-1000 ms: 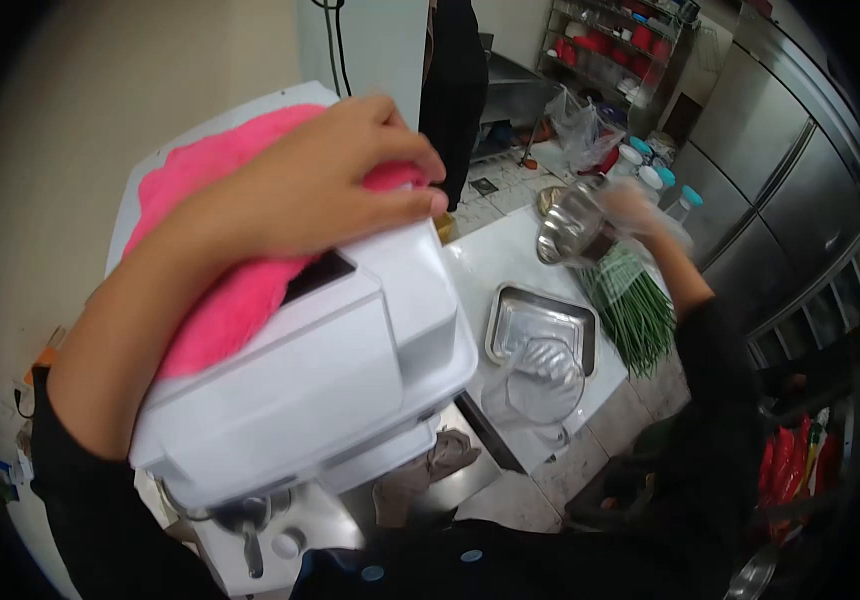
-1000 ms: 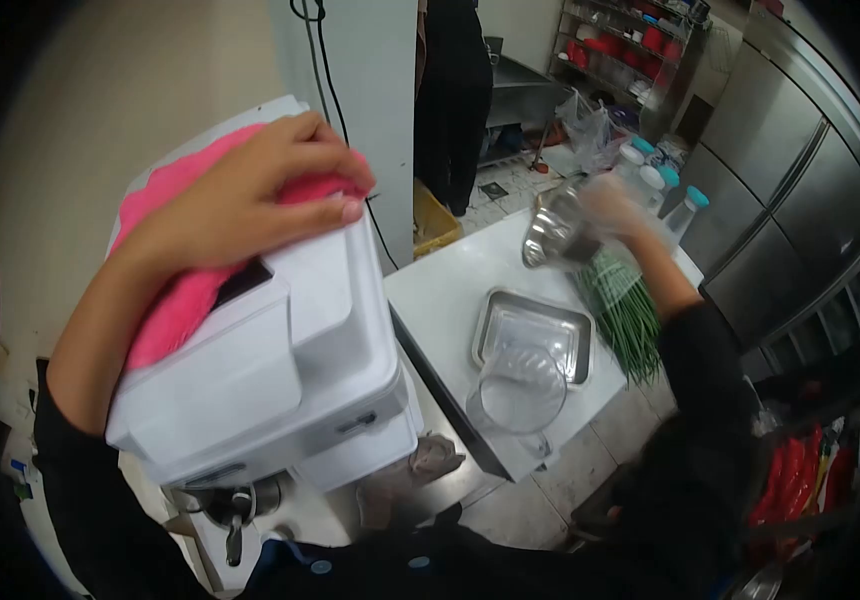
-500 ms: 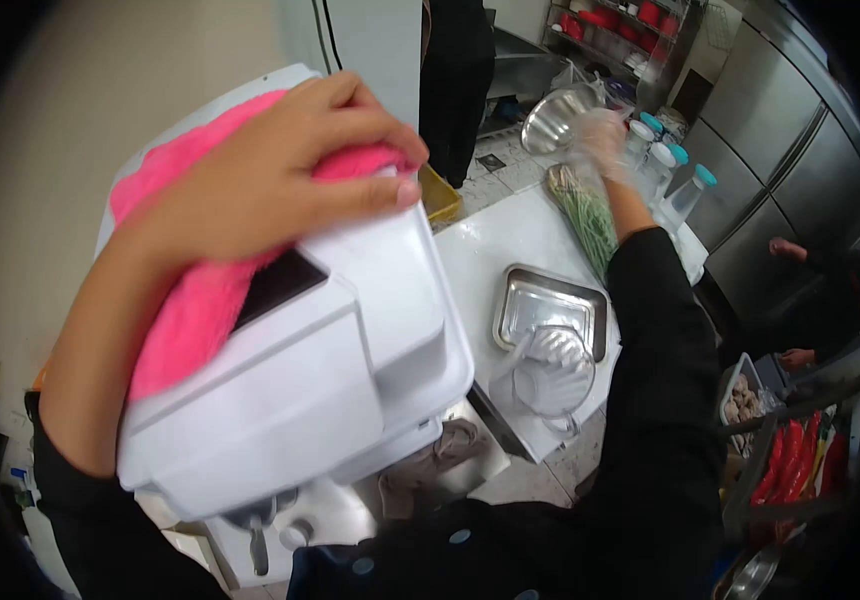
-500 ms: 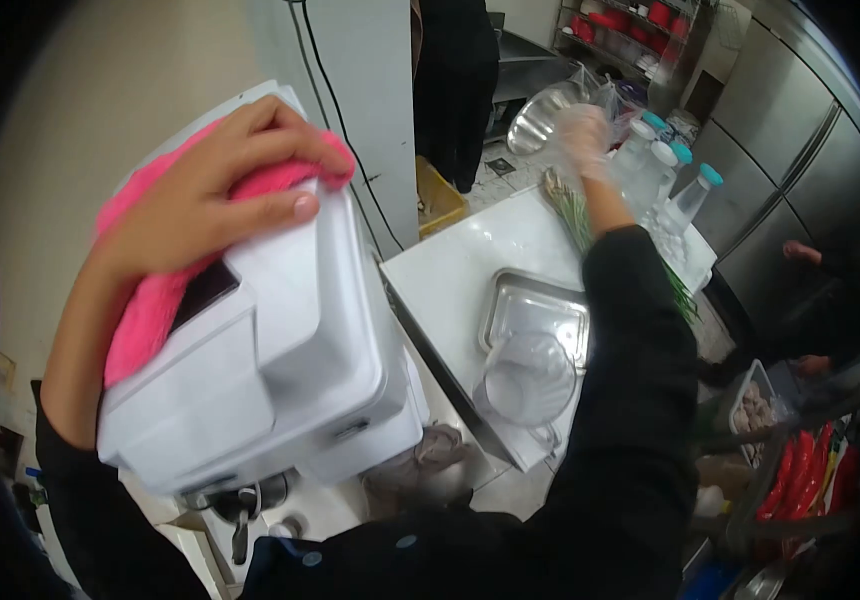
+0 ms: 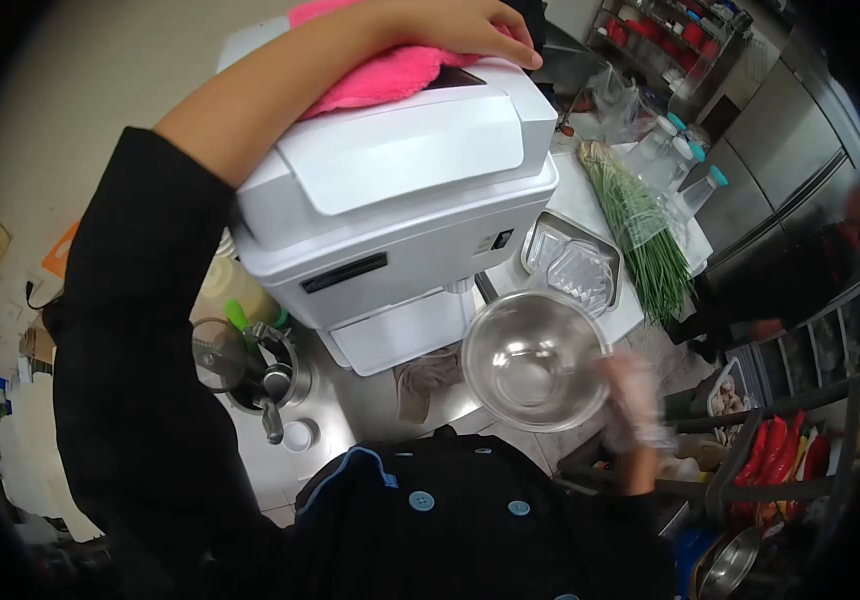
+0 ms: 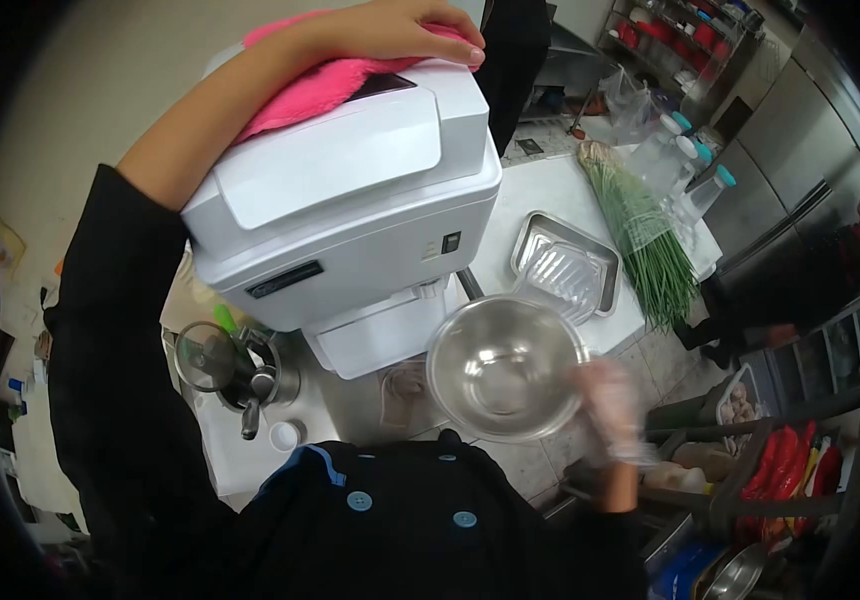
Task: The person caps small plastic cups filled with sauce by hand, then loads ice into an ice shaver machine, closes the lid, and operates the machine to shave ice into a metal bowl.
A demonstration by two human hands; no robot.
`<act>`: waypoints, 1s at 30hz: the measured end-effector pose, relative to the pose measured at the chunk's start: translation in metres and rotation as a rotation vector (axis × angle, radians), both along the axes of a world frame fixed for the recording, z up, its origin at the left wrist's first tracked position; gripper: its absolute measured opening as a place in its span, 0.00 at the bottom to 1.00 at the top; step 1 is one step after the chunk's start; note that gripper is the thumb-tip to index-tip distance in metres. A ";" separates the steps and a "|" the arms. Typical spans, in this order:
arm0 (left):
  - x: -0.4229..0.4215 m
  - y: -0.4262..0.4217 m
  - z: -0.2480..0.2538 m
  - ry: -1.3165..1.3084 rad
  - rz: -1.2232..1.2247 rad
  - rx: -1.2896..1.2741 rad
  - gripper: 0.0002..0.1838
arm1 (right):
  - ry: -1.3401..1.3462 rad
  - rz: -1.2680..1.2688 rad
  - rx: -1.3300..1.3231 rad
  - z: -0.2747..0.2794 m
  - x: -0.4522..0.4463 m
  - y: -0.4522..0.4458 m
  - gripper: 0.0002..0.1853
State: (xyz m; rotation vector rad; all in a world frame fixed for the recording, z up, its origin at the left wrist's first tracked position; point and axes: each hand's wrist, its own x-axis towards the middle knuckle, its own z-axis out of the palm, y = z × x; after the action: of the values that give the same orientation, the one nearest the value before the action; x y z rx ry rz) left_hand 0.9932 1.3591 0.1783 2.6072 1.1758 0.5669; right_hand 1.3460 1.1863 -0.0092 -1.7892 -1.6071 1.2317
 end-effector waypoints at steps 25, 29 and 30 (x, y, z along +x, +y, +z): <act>0.005 0.000 -0.002 0.043 0.087 0.016 0.29 | 0.664 0.122 1.103 -0.015 -0.165 0.088 0.29; 0.016 -0.001 0.003 0.109 0.134 -0.099 0.32 | 0.871 0.130 0.893 -0.007 -0.166 0.081 0.31; 0.018 0.007 0.001 0.188 0.134 -0.047 0.37 | 0.809 0.115 0.903 -0.010 -0.165 0.081 0.31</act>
State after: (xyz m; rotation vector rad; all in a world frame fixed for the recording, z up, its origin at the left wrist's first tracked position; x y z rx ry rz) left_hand 1.0109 1.3660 0.1795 2.6017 1.4106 0.3182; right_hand 1.1806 1.2671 -0.0187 -0.5392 -1.4020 0.8542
